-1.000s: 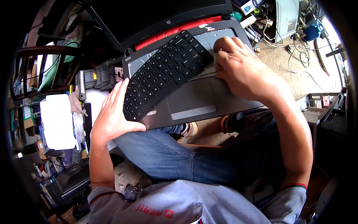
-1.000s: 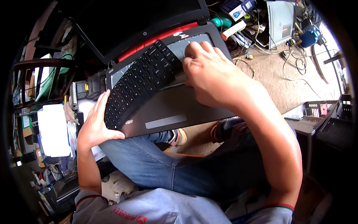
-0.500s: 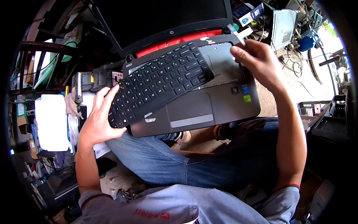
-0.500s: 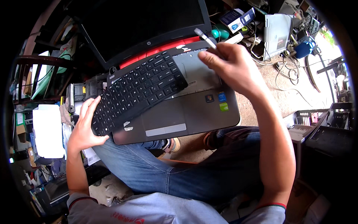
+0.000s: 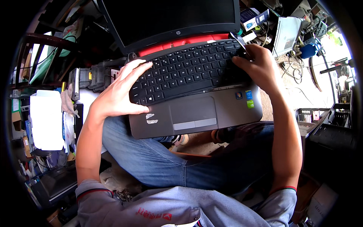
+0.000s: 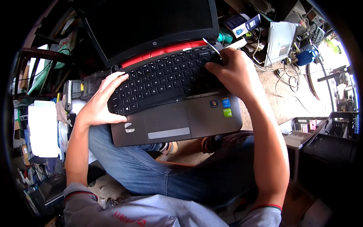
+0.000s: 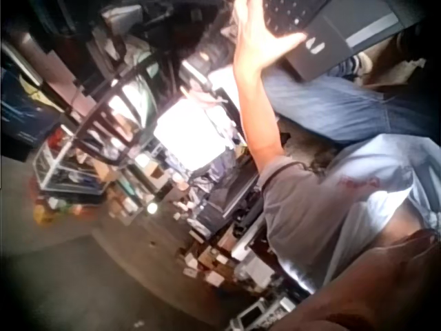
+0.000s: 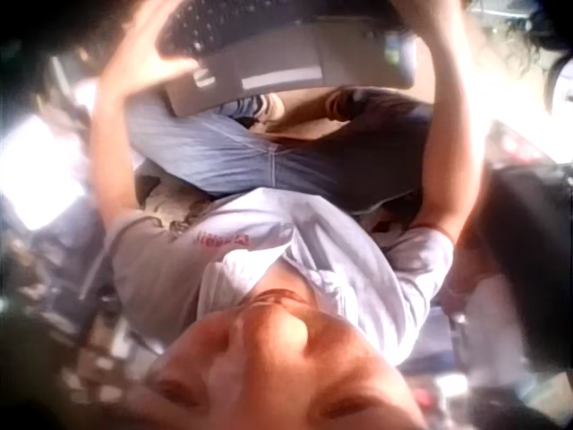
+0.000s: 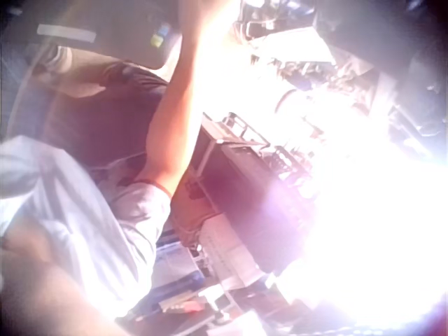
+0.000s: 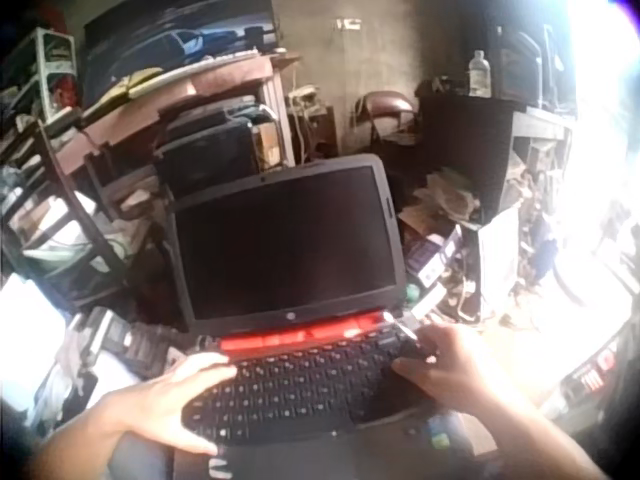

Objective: The person removes the keyboard from a laptop, uses a power drill to unscrew and remove a component from the internal chassis, and then reinstalls the keyboard. The person works while sitting on the floor in a cluttered room.

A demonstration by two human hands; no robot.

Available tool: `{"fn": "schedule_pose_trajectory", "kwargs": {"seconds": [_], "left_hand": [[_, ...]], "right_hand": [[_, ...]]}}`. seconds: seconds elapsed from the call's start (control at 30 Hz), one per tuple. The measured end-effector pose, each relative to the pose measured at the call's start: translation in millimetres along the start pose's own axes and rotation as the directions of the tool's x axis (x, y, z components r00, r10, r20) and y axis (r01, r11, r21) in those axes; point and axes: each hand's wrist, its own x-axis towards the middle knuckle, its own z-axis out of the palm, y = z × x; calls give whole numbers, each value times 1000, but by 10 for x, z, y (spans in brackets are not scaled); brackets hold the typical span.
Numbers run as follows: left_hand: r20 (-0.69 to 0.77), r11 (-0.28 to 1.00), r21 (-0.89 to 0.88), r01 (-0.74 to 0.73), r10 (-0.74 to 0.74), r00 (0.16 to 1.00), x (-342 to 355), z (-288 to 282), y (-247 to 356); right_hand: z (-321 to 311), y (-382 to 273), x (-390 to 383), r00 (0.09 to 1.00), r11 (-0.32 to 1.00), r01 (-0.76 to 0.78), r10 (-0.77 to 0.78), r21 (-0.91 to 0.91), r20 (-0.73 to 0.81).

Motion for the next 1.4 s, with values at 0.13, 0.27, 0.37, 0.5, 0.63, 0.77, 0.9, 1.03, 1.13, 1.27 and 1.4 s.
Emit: {"fn": "schedule_pose_trajectory", "kwargs": {"seconds": [0.13, 0.27, 0.37, 0.5, 0.63, 0.77, 0.9, 1.03, 1.13, 1.27, 1.4], "left_hand": [[18, 999, 2, -35, 35, 999, 3, -3, -110], [25, 999, -13, -35, 35, 999, 17, 10, -131], [17, 998, -30, -46, 47, 999, 28, 11, -163], [8, 995, -73, -67, 68, 998, 50, 35, -215], [11, 993, -97, -64, 66, 998, 36, 29, -178], [-26, 991, -88, -105, 103, 994, 0, 94, -223], [-23, 995, -39, -91, 90, 996, 84, 103, -194], [-64, 987, -113, -113, 107, 992, 90, 141, -216], [-125, 989, 8, -151, 151, 981, -66, 248, -235], [-355, 976, 87, -199, 218, 909, -177, 402, -147], [-452, 842, -492, -221, -31, 891, -415, 360, 370]], "right_hand": [[-1, -113, -154, 995, 987, 57, -69, -151, -76], [18, -112, -151, 1000, 993, 2, -6, -121, -30], [35, -87, -105, 1000, 994, -24, 21, -109, -22], [76, -52, -76, 1000, 995, -24, 22, -94, -12], [66, -20, -7, 998, 997, 32, -29, -69, 53], [59, -38, 62, 993, 996, 61, -55, -64, 101], [-16, -83, 80, 991, 993, 73, -62, -89, 114], [-31, -55, 81, 991, 981, 71, -49, -178, 125], [-12, -49, 23, 982, 973, 154, -131, -172, 137], [55, 30, -73, 953, 940, 292, -301, -177, -23], [225, -734, -364, 814, 809, 581, -577, -83, 71]]}}
